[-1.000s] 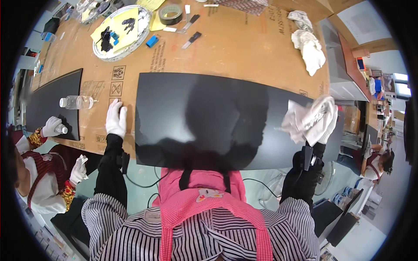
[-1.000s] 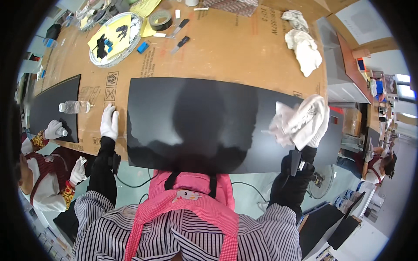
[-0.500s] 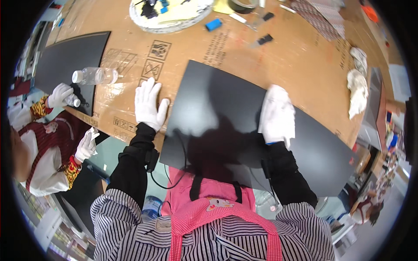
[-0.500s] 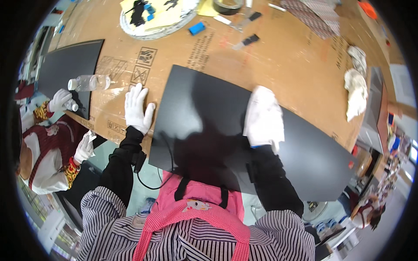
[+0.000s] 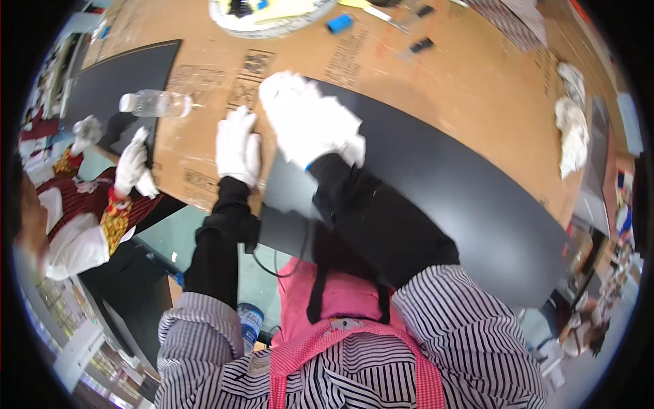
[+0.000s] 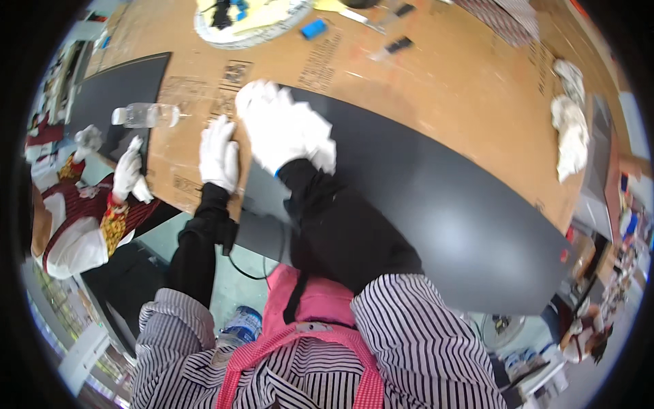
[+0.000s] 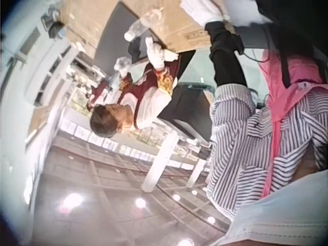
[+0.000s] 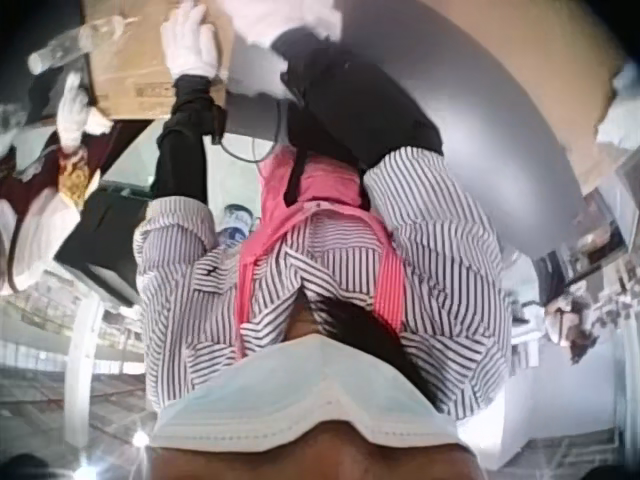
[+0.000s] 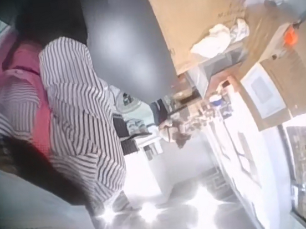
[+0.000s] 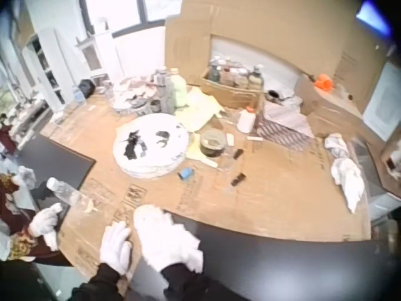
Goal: The worker is wiping down and inspecting black furniture panels in a manufacturing environment before moving them to a stack.
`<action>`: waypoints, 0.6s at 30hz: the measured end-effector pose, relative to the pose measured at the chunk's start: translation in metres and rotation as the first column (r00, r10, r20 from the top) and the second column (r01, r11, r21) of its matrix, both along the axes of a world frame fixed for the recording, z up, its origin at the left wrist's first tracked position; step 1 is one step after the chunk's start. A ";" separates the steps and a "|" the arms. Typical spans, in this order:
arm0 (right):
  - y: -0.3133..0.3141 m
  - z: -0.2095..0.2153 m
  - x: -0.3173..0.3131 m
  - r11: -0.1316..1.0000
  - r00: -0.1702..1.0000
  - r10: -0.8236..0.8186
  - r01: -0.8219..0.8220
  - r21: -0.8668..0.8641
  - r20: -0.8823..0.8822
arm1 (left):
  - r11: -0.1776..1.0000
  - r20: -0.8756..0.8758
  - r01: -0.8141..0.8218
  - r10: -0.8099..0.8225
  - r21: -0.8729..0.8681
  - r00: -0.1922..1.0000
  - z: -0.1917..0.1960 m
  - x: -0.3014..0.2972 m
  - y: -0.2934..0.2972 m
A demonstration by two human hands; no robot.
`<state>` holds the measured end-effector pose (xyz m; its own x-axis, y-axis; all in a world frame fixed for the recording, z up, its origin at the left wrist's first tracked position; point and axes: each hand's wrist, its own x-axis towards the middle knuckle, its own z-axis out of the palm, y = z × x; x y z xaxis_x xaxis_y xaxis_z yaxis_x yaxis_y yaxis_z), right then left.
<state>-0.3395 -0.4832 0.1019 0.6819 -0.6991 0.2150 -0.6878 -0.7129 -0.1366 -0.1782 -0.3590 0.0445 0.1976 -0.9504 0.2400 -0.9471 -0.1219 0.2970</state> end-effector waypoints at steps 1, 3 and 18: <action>0.018 -0.018 -0.015 0.996 0.990 0.082 -0.076 -0.053 0.117 | 0.999 0.019 0.026 -0.026 -0.042 1.000 0.002 0.002 -0.004; 0.037 -0.047 -0.069 0.987 0.985 0.124 -0.110 -0.116 0.116 | 0.999 0.044 0.039 -0.037 -0.034 0.998 0.000 0.001 -0.009; -0.001 -0.066 -0.450 0.684 0.318 -0.719 0.478 -0.550 -0.618 | 0.997 0.020 0.042 -0.041 -0.064 0.999 0.003 -0.009 -0.010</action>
